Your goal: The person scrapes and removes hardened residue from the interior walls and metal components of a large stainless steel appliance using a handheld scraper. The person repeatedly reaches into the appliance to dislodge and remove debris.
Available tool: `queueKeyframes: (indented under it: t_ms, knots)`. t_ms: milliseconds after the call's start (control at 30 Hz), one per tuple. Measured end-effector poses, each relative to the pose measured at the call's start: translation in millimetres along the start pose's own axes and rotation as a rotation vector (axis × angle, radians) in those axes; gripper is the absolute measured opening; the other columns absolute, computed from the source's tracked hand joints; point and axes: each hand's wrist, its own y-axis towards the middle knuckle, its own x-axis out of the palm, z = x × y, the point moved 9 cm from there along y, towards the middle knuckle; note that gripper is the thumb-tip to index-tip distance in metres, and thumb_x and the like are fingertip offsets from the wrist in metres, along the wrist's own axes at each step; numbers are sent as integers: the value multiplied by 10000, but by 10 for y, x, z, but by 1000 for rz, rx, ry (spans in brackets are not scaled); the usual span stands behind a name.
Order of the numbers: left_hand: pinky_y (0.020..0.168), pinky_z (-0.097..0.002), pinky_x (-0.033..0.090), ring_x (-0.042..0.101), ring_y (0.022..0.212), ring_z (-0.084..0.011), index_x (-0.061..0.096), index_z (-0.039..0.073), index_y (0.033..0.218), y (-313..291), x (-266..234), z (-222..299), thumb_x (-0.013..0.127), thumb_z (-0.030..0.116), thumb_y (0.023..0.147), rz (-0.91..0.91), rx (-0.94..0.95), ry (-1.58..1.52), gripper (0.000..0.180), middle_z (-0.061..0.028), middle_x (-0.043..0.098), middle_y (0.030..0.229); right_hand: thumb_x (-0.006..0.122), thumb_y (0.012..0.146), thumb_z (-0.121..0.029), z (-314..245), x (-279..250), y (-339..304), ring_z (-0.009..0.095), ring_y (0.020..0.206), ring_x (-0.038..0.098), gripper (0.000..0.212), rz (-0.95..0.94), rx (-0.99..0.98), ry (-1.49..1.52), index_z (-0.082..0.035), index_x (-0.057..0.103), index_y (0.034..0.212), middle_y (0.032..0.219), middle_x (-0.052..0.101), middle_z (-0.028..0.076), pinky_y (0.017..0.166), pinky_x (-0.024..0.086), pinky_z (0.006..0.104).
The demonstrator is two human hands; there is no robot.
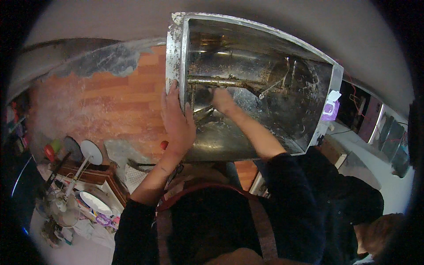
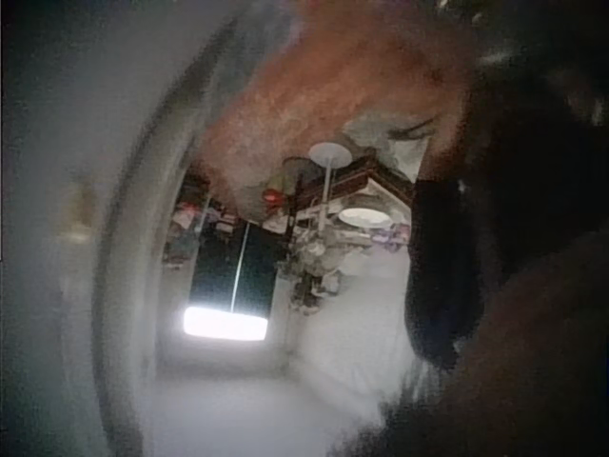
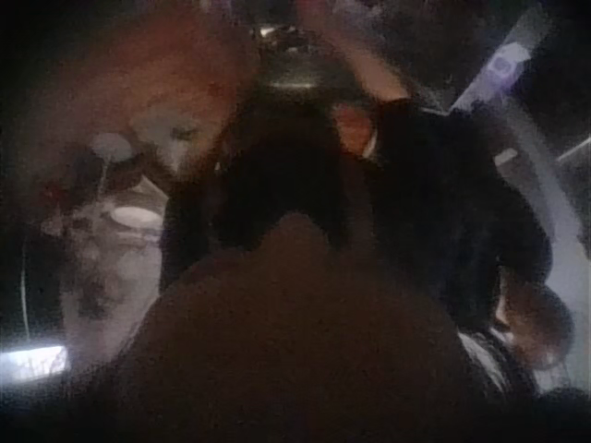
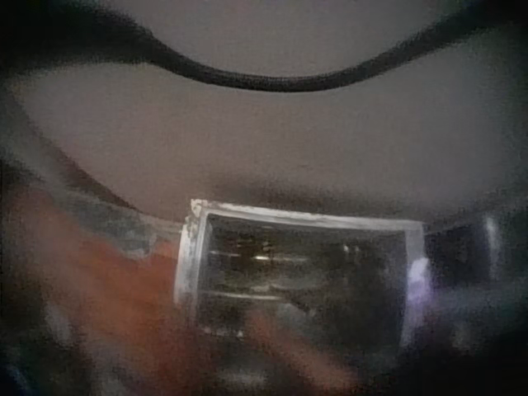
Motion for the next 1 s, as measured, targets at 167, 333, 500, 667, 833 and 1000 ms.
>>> queueKeyframes:
  t_ms: [167, 333, 500, 667, 833, 1000]
  knots:
    - [1200, -554, 271, 341, 1450, -510, 375, -36, 1510, 40, -18, 43, 545, 2, 953, 10, 42, 14, 584, -200, 422, 1584, 616, 867, -85, 180, 138, 44, 435, 875, 709, 147, 138, -42, 46, -4, 738, 865, 881, 720, 232, 779, 565, 536]
    - [1203, -549, 273, 349, 1443, -512, 375, -36, 1518, -13, -4, 16, 538, -4, 958, 37, 48, -24, 584, -207, 437, 1568, 622, 871, -101, 278, -11, -102, 435, 855, 715, 186, 24, 90, -83, 1, 747, 965, 893, 721, 269, 792, 585, 528]
    - [1206, -546, 272, 361, 1431, -510, 368, -34, 1525, 32, -2, 34, 543, -9, 952, 10, 55, 24, 600, -212, 437, 1568, 639, 859, -96, 248, -106, -144, 428, 895, 727, 163, 35, 114, -68, 13, 753, 899, 922, 729, 261, 803, 604, 504]
    - [1208, -543, 271, 364, 1429, -507, 366, -34, 1526, 21, 5, 50, 547, -8, 949, 46, 80, 17, 606, -211, 438, 1567, 637, 878, -104, -82, 27, 9, 413, 892, 734, 164, -14, 45, -90, -3, 755, 933, 932, 736, 248, 801, 602, 500]
    - [1208, -544, 271, 362, 1433, -505, 366, -36, 1519, 22, -23, 48, 547, -9, 949, 64, 92, -11, 599, -210, 439, 1565, 628, 885, -101, -32, 53, 53, 405, 900, 739, 162, 26, 38, -66, -20, 766, 916, 939, 735, 256, 803, 602, 495]
    - [1203, -525, 286, 376, 1432, -484, 367, -42, 1507, 8, -62, 64, 536, -19, 956, 56, 77, 0, 577, -235, 427, 1563, 614, 896, -99, -356, 4, 89, 392, 905, 741, 172, -32, -50, -141, -26, 768, 917, 944, 737, 250, 815, 603, 481]
